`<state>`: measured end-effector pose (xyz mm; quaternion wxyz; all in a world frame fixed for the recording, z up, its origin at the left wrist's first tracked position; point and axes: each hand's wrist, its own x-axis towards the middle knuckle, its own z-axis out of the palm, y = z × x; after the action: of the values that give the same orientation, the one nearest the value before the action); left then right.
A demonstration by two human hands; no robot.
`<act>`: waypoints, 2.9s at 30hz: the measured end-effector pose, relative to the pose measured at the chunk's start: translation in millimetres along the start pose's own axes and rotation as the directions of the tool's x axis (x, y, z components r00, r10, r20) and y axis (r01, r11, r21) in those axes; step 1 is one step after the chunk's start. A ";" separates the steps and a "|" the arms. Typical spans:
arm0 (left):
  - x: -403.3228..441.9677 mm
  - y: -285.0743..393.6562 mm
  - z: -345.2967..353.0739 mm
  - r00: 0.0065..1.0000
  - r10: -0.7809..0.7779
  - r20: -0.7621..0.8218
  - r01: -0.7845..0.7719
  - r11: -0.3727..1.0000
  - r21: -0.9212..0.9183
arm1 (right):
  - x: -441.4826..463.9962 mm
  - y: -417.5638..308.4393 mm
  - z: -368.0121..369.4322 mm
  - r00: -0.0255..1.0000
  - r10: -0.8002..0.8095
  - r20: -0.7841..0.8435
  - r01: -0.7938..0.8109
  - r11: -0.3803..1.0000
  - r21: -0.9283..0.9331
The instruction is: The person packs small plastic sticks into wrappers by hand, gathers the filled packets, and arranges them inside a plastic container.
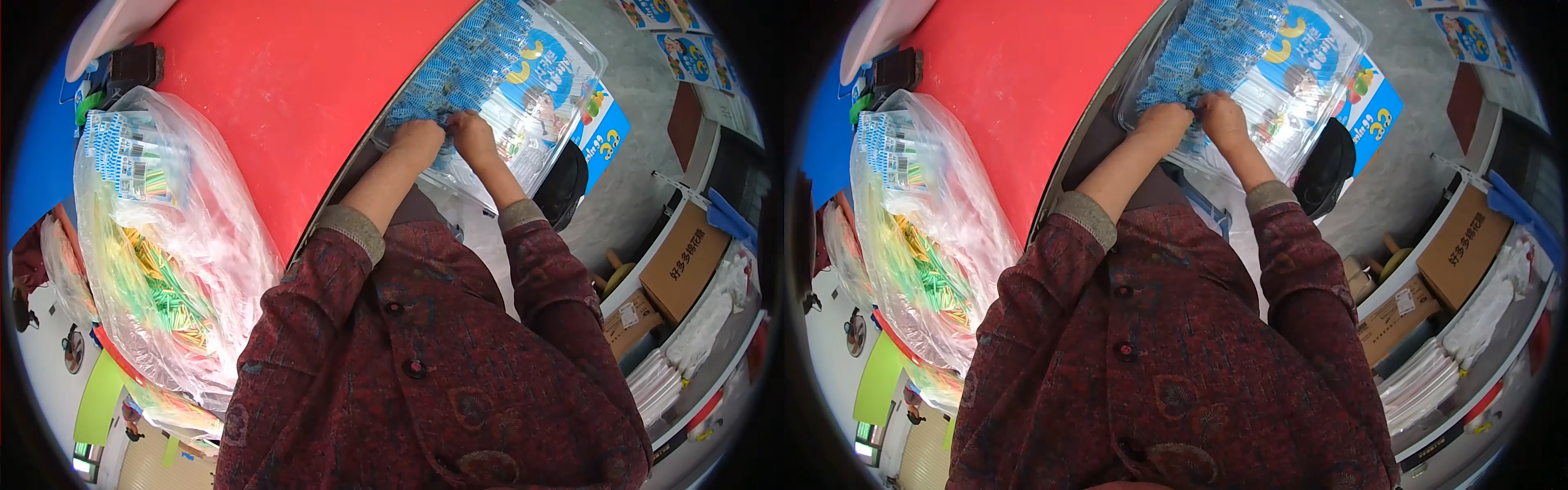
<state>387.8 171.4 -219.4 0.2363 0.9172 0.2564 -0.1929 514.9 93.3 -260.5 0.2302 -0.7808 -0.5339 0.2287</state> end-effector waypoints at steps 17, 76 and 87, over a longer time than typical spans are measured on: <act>-29.6 2.3 -14.1 0.933 -0.120 -0.340 -0.022 0.922 -0.387 | -57.4 4.3 -26.0 0.904 0.263 0.338 -0.369 0.879 0.304; -128.7 -1.9 -35.0 0.816 -0.163 -0.554 0.017 0.966 -0.259 | -44.4 -38.2 18.0 0.985 -0.081 0.155 0.105 0.982 -0.154; -131.2 -3.6 -31.4 0.806 -0.165 -0.568 0.011 0.964 -0.264 | -81.5 5.3 -15.4 0.992 0.117 0.039 -0.119 0.992 0.043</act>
<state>288.8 141.1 -132.7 0.2494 0.8818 0.3813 0.1215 501.5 13.4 -242.4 0.2239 -0.8014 -0.4855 0.2682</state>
